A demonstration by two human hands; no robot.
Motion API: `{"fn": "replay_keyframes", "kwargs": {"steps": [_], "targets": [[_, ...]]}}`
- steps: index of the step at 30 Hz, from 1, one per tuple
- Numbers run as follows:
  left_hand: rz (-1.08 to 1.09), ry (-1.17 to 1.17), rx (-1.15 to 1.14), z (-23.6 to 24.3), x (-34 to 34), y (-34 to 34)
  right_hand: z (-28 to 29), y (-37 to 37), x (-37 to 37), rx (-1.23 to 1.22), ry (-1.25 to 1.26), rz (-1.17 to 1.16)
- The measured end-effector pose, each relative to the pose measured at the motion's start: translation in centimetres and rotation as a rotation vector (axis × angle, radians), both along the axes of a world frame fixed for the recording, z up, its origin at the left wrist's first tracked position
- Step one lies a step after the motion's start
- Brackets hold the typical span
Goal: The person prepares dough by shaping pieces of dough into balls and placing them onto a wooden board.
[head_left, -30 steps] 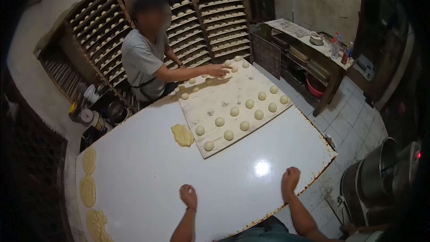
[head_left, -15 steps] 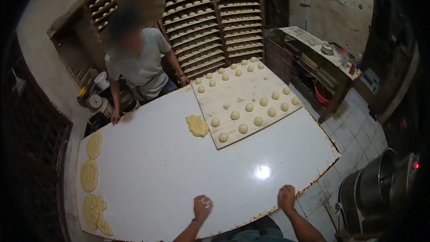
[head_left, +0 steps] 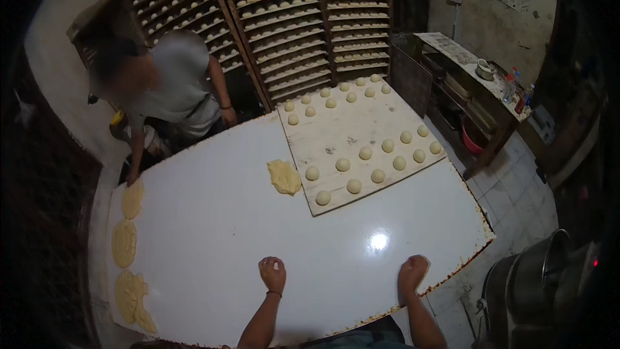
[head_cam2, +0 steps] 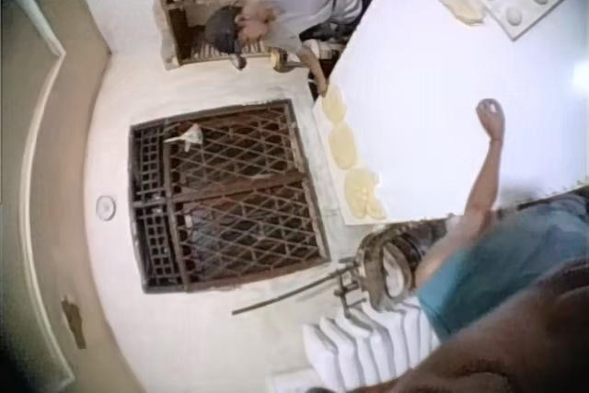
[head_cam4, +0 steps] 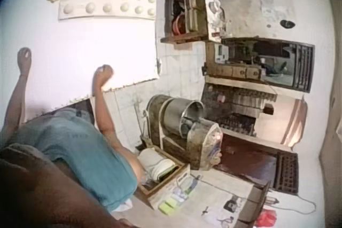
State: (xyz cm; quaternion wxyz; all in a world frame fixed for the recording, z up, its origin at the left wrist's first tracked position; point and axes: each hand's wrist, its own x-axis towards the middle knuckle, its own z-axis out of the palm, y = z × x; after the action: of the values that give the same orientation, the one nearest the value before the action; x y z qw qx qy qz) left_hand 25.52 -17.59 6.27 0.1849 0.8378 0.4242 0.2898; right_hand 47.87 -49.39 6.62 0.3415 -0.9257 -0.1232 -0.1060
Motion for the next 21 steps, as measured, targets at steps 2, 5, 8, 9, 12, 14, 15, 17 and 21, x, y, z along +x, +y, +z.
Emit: {"fn": "replay_keyframes", "kwargs": {"steps": [2, 5, 8, 9, 12, 14, 15, 17, 21], "targets": [[-0.054, 0.0, -0.092, 0.3, 0.9, -2.8, 1.0, 1.8, -3.6, -0.04, -0.074, 0.265], [-0.407, 0.076, 0.119, -0.2, -4.8, -3.3, 2.3, -2.2, -5.9, 0.073, 0.142, 0.282], [0.102, 0.005, 0.07, -0.6, -3.0, 1.8, 3.1, -2.4, -1.2, 0.728, 0.765, -0.103], [0.149, -0.006, 0.081, -0.1, -0.6, 2.8, 3.3, -0.9, 1.9, 1.031, 1.085, -0.272], [0.126, 0.008, 0.075, -1.1, 2.4, -0.9, 6.8, 8.5, 11.0, 1.217, 1.35, 0.037], [-0.092, 0.273, 0.196, -1.3, -0.9, -2.6, 8.5, 16.4, 16.5, 1.085, 1.225, 0.271], [-0.186, 0.418, 0.256, -0.7, -3.4, -3.0, 9.9, 20.8, 18.4, 0.89, 1.125, 0.391], [0.291, 0.125, 0.005, -1.6, -2.9, -0.5, 10.6, 27.8, 23.4, 0.583, 0.76, 0.679], [0.465, -0.065, -0.067, 0.9, 3.4, 1.3, 10.7, 38.8, 28.4, 0.312, 0.106, 0.884]]}}
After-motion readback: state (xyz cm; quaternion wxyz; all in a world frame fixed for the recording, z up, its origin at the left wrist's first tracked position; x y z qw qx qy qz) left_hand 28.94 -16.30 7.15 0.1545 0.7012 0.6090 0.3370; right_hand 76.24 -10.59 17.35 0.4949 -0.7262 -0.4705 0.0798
